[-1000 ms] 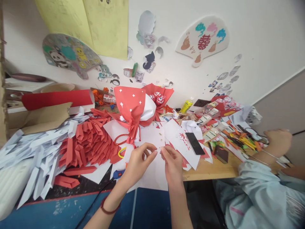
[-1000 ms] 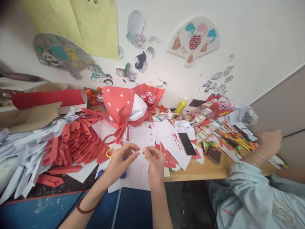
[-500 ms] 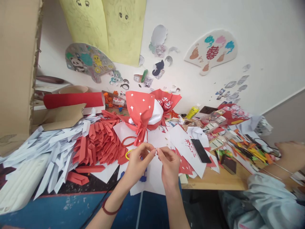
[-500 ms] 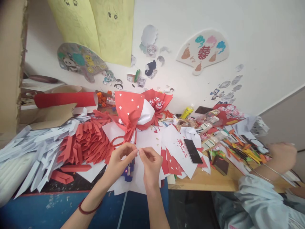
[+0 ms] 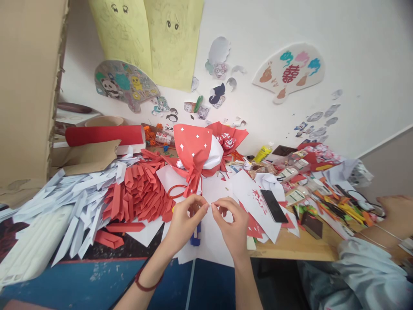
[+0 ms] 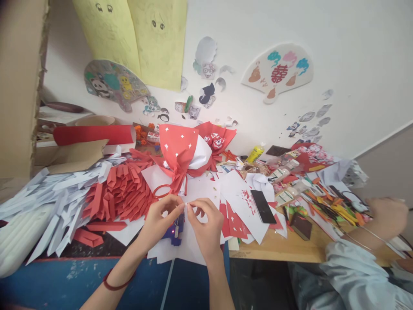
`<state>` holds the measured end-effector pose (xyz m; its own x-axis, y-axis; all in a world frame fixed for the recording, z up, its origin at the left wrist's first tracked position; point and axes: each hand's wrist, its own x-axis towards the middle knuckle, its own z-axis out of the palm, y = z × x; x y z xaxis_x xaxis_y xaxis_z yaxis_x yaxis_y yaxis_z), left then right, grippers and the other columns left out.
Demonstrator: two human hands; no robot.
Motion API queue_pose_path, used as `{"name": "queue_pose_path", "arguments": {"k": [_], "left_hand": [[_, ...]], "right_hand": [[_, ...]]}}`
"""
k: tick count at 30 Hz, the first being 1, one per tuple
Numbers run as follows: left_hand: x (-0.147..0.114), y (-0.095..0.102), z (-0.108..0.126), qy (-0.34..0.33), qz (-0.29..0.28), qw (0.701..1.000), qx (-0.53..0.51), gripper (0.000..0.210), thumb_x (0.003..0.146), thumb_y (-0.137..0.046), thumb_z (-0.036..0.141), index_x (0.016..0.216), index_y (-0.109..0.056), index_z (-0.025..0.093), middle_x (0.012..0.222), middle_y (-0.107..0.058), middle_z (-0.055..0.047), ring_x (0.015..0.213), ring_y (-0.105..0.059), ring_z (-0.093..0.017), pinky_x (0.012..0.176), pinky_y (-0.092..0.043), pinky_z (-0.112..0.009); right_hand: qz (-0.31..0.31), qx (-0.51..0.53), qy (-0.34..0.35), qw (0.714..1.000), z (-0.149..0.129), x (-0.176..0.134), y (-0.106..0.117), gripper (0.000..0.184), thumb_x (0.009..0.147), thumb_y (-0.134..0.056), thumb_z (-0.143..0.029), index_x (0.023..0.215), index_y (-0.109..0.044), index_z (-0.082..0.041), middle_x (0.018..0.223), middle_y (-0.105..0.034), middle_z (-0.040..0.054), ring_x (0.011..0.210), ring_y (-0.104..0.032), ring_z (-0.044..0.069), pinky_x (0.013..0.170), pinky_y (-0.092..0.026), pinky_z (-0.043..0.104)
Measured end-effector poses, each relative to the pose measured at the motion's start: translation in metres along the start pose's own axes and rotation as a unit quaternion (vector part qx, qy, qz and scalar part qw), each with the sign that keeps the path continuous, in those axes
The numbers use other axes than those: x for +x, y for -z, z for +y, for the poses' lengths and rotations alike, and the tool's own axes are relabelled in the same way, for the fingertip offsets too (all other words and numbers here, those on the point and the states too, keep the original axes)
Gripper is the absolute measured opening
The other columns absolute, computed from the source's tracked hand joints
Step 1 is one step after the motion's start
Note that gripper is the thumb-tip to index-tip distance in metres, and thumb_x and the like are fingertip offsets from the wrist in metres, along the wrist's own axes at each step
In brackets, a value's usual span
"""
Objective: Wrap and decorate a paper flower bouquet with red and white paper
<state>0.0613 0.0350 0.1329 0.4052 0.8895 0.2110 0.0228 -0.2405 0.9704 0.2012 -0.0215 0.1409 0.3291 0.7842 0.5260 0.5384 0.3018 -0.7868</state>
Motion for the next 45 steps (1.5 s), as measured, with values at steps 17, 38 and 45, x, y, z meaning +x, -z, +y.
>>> {"name": "queue_pose_path", "arguments": {"k": [17,38,45], "left_hand": [[-0.049,0.029,-0.043,-0.111,-0.077,0.827,0.545,0.024,0.089,-0.065,0.028,0.111,-0.067,0.017,0.108,-0.07,-0.013,0.099,-0.064,-0.032,0.082,-0.049,-0.043],[-0.09,0.081,-0.069,-0.021,0.042,0.985,0.165,0.042,0.097,-0.042,0.047,0.12,-0.067,0.022,0.098,-0.072,-0.01,0.092,-0.066,-0.028,0.088,-0.055,-0.042],[-0.09,0.093,-0.044,0.013,0.039,0.999,0.004,0.05,0.093,-0.044,0.059,0.088,-0.074,0.019,0.063,-0.061,-0.006,0.054,-0.05,-0.019,0.056,-0.048,-0.034]], "right_hand": [[-0.074,0.057,-0.102,0.99,0.022,0.011,0.016,0.018,0.09,-0.066,-0.036,0.084,-0.068,-0.019,0.084,-0.064,0.0026,0.067,-0.055,0.013,0.062,-0.044,0.027],[-0.046,-0.293,0.447,0.844,0.025,0.013,0.048,0.026,0.089,-0.066,-0.01,0.107,-0.075,-0.027,0.08,-0.075,0.0013,0.067,-0.07,0.016,0.06,-0.054,0.026],[-0.192,-0.196,0.302,0.913,0.007,0.025,0.06,0.021,0.087,-0.075,-0.022,0.101,-0.076,-0.037,0.074,-0.074,-0.006,0.062,-0.07,0.011,0.056,-0.057,0.02]]}}
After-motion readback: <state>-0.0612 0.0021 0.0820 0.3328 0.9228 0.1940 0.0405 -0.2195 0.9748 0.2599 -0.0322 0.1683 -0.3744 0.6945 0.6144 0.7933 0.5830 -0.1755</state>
